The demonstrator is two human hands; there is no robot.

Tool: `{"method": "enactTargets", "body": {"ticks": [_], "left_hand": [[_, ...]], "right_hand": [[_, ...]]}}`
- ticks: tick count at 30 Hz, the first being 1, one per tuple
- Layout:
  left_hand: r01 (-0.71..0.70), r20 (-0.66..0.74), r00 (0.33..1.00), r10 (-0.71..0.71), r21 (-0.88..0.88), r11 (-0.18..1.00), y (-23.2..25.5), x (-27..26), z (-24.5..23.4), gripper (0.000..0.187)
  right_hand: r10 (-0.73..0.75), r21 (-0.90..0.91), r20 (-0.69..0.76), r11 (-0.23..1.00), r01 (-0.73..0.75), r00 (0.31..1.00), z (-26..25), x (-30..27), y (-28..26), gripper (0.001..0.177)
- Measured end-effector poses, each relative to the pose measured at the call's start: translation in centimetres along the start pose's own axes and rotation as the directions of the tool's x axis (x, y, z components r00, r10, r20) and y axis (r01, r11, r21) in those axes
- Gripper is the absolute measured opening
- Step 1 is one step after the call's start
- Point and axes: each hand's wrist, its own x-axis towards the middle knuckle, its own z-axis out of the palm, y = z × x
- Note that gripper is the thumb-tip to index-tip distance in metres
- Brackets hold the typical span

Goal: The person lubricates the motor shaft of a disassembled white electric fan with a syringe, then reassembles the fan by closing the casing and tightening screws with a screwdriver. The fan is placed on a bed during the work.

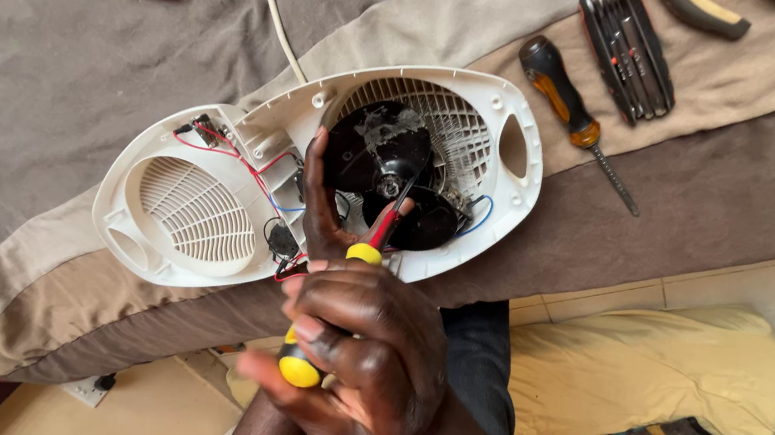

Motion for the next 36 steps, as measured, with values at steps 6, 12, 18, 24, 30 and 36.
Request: {"method": "enactTargets", "body": {"ticks": [6,12,18,24,30,36], "left_hand": [[-0.033,0.088,0.996,0.031,0.023,0.999,-0.8,-0.3,-1.1,0.106],[-0.149,0.113,0.983,0.144,0.037,0.988,-1.5,0.0,-1.5,0.105],[-0.047,0.091,0.995,0.047,-0.005,0.999,0.8,1.1,-2.1,0.102],[0.237,-0.072,0.971,-0.226,0.296,0.925,2.6,-0.8,-2.1,0.068],[0.267,-0.24,0.944,-0.226,0.157,0.951,3.7,-1.4,-1.9,0.066],[0.339,-0.223,0.921,-0.319,0.058,0.939,2.7,-2.3,-1.1,0.066]], "right_hand": [[0.259,0.052,0.016,0.964,-0.259,0.966,-0.4,-1.1,-0.7,0.05],[0.257,-0.255,0.183,0.944,-0.207,0.949,-2.9,-0.5,-2.3,0.035],[0.487,-0.756,0.225,0.634,-0.165,0.844,-3.5,2.3,-6.3,0.053],[0.682,-0.855,0.518,0.393,0.339,0.516,-3.8,4.9,-7.4,0.043],[0.77,-0.68,0.574,0.259,0.686,0.278,-0.6,6.0,-6.2,0.051],[0.841,-0.852,0.388,0.171,0.496,0.377,0.7,7.2,-5.3,0.024]]}}
